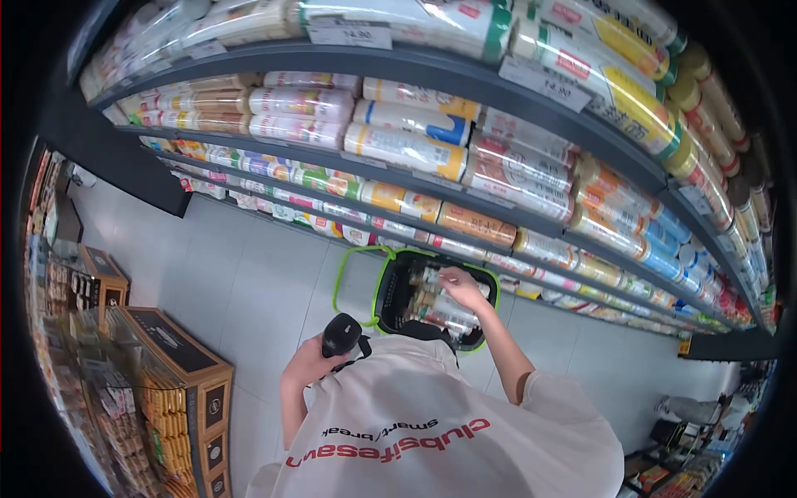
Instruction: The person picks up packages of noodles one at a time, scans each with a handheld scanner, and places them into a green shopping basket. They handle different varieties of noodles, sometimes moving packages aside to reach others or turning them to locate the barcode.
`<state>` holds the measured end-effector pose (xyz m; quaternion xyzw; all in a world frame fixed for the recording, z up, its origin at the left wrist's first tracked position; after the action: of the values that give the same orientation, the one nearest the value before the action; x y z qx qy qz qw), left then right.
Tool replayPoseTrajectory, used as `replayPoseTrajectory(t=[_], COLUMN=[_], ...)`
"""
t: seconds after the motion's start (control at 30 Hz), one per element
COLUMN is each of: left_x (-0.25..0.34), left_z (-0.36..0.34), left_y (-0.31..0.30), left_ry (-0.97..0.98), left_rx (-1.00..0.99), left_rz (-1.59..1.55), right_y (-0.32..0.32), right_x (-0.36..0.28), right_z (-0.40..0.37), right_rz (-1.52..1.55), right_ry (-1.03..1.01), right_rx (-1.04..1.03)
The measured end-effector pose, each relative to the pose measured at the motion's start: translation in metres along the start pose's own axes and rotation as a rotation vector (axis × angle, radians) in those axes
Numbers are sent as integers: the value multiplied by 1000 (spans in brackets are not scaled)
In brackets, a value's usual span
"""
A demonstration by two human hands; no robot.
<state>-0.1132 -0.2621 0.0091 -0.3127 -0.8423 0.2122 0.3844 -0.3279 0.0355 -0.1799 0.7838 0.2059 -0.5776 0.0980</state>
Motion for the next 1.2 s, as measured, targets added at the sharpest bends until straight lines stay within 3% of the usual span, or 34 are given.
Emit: replayPoseTrajectory(t=[0.07, 0.13, 0.2, 0.27, 0.37, 0.47, 0.53, 0.6, 0.83, 0.93, 0.97, 1.1, 1.2], left_x=[-13, -16, -30, -38, -49, -78, -97, -112, -124, -124, -122, -103, -82], left_z=[4, 2, 4, 0, -17, -27, -31, -31, -43, -42, -40, -43, -40], left_y=[0, -6, -3, -7, -13, -6, 0, 10, 8, 3, 4, -14, -29], left_ry=[48, 77, 93, 114, 116, 103, 149, 143, 79, 72, 83, 116, 193], left_rx=[39, 79, 101, 147, 221, 277, 376, 389, 368, 333, 321, 273, 275], left_rz=[-45, -65, -101, -138, -189, -233, -290, -364, -324, -347, -331, -239, -197], right_y=[33, 62, 92, 122, 159, 172, 175, 176, 167, 154, 149, 139, 131], right_x=[-172, -296, -376, -413, -425, -400, -401, -405, -417, -380, -371, -327, -294], right_z=[-1, 1, 16, 58, 152, 205, 215, 215, 208, 222, 219, 179, 123], right_rz=[70, -160, -405, -643, -918, -749, -792, -821, -791, -112, -13, 476, 698], right_ry=[-225, -599, -741, -1054, -838, -595, -589, -747, -607, -155, -94, 108, 32], right_rx=[-29, -33, 33, 106, 102, 66, 166, 186, 75, -210, -243, -339, -396])
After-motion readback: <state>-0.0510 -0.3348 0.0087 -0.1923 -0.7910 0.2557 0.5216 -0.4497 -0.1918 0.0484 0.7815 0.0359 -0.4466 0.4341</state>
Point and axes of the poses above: each hand's wrist, its own z-axis towards the middle knuckle, its own y-axis out of the palm, x = y × z, the point moved 8 cm from there along z, towards the middle knuckle, and after that the axes turned 15 degrees about z, right-handed, at the moved point
